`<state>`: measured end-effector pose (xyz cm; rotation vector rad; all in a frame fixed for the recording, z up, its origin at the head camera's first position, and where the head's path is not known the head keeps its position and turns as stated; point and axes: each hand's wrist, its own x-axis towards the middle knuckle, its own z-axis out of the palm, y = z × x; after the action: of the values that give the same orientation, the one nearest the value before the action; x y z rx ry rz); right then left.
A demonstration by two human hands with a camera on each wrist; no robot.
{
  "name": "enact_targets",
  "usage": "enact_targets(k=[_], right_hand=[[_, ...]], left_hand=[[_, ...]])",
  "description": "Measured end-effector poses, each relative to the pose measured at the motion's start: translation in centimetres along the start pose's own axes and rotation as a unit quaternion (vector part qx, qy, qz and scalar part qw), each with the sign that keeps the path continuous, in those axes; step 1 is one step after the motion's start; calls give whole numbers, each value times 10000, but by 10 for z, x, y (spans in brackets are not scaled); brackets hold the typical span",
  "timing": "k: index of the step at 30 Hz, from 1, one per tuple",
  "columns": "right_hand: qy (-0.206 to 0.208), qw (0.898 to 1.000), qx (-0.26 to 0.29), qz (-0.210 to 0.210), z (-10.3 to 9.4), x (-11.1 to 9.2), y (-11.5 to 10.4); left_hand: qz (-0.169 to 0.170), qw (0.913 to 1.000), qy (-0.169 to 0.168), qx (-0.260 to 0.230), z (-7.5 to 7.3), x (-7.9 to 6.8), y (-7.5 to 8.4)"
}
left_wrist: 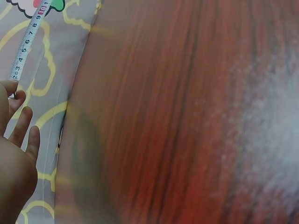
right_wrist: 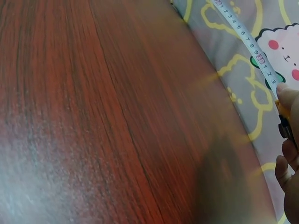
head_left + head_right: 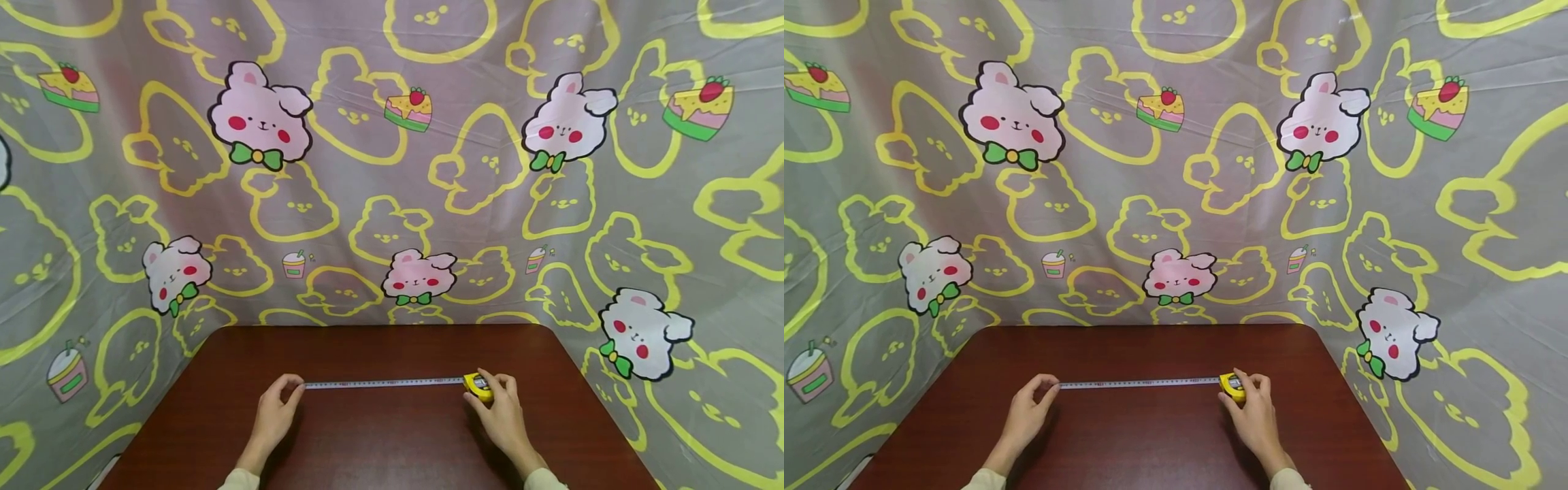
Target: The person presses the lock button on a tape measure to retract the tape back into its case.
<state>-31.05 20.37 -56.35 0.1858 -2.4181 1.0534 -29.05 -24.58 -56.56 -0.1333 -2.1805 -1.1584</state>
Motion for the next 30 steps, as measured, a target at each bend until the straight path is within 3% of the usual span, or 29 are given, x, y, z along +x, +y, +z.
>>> enact_targets(k=[30], right_hand=[[-46, 9999, 52, 149, 15, -4, -13]], left_hand=[[11, 9998, -195, -108, 17, 1, 6]])
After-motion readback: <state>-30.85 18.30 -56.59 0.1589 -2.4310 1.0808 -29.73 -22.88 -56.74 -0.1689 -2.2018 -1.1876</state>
